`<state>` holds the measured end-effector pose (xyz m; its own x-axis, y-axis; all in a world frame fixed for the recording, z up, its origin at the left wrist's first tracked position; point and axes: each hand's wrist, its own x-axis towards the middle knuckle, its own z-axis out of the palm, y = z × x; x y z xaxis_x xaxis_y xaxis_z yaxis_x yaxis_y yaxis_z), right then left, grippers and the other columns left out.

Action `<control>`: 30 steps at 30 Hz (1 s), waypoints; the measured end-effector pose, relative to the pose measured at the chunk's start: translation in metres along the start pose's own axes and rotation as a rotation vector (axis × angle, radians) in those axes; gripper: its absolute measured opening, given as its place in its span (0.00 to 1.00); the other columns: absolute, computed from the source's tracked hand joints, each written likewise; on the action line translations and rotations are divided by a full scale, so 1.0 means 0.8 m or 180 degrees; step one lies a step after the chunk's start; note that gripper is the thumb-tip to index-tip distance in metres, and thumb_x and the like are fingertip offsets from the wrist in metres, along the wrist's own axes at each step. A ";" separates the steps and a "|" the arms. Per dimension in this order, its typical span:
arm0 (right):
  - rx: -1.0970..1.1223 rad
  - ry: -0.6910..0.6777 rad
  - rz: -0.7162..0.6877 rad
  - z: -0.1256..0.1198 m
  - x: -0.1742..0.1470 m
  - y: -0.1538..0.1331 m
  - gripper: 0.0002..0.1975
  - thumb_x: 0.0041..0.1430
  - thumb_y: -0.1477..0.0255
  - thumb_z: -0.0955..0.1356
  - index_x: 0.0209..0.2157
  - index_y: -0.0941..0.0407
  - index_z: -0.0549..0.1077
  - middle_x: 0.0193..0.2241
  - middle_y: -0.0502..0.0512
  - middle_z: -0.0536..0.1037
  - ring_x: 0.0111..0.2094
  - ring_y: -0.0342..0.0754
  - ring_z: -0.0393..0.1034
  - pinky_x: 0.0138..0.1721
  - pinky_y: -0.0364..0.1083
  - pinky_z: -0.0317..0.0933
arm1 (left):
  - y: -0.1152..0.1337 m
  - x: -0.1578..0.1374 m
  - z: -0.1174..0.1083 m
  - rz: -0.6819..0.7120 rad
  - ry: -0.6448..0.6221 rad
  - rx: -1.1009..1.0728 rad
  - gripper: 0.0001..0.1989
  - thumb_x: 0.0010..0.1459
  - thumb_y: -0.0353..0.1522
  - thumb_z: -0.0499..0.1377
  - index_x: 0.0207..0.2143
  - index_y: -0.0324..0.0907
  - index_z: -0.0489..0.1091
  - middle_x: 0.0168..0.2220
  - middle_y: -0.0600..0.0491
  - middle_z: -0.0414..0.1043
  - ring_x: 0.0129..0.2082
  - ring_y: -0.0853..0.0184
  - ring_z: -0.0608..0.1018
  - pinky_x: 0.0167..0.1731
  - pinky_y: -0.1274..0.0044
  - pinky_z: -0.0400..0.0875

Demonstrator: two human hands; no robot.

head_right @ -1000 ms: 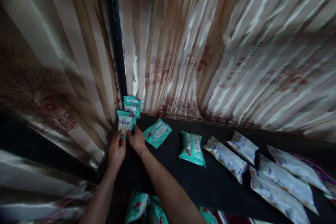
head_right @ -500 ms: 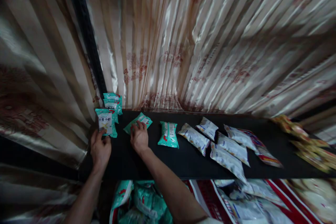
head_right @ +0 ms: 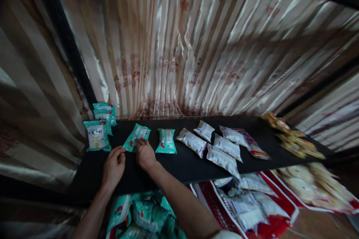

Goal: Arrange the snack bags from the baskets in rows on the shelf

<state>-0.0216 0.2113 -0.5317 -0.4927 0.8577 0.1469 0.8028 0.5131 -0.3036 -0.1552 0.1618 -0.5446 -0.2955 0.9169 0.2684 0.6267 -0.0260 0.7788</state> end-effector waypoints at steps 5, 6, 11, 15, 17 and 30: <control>0.0040 0.0241 -0.0002 -0.025 -0.021 0.020 0.14 0.56 0.81 0.60 0.35 0.59 0.77 0.48 0.60 0.75 0.54 0.51 0.62 0.55 0.50 0.56 | 0.021 -0.011 0.010 0.0179 -0.0270 -0.0047 0.14 0.55 0.28 0.47 0.36 0.41 0.72 0.41 0.46 0.74 0.43 0.61 0.75 0.46 0.69 0.70; -0.0010 0.0395 0.0039 -0.033 -0.028 0.024 0.14 0.56 0.80 0.60 0.36 0.58 0.77 0.49 0.59 0.74 0.56 0.52 0.59 0.55 0.51 0.55 | 0.025 -0.013 0.012 0.0205 -0.0347 -0.0073 0.14 0.55 0.28 0.46 0.36 0.41 0.72 0.40 0.46 0.74 0.43 0.61 0.76 0.45 0.70 0.70; -0.0305 0.0817 0.0629 -0.068 -0.060 0.056 0.13 0.58 0.71 0.63 0.43 0.57 0.75 0.56 0.60 0.66 0.62 0.60 0.45 0.57 0.61 0.49 | 0.043 -0.025 0.021 0.0374 -0.0647 -0.0153 0.14 0.56 0.28 0.46 0.37 0.42 0.71 0.40 0.48 0.74 0.41 0.63 0.76 0.43 0.72 0.70; -0.0182 0.0580 0.0992 -0.064 -0.076 0.080 0.24 0.53 0.66 0.68 0.51 0.59 0.69 0.60 0.68 0.58 0.62 0.65 0.42 0.54 0.62 0.53 | 0.051 -0.035 0.026 0.0439 -0.0772 -0.0130 0.14 0.56 0.27 0.46 0.37 0.42 0.71 0.40 0.48 0.75 0.40 0.63 0.76 0.43 0.72 0.70; -0.0125 0.0533 0.0932 -0.055 -0.083 0.087 0.27 0.51 0.68 0.69 0.54 0.58 0.66 0.61 0.68 0.53 0.62 0.64 0.42 0.53 0.61 0.54 | 0.054 -0.038 0.028 0.0424 -0.0792 -0.0143 0.14 0.56 0.27 0.46 0.37 0.42 0.71 0.40 0.48 0.74 0.41 0.63 0.76 0.43 0.72 0.70; -0.0122 0.0931 0.0349 -0.058 -0.096 0.117 0.17 0.53 0.72 0.65 0.46 0.56 0.72 0.53 0.66 0.66 0.55 0.61 0.58 0.52 0.60 0.56 | 0.054 -0.042 0.021 0.0406 -0.0816 -0.0163 0.14 0.57 0.23 0.48 0.39 0.40 0.70 0.40 0.49 0.74 0.40 0.66 0.76 0.42 0.74 0.71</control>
<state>0.1070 0.1953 -0.5282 -0.2894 0.8780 0.3814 0.8607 0.4130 -0.2977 -0.1059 0.1367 -0.5296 -0.0207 0.9755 0.2189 0.6080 -0.1616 0.7773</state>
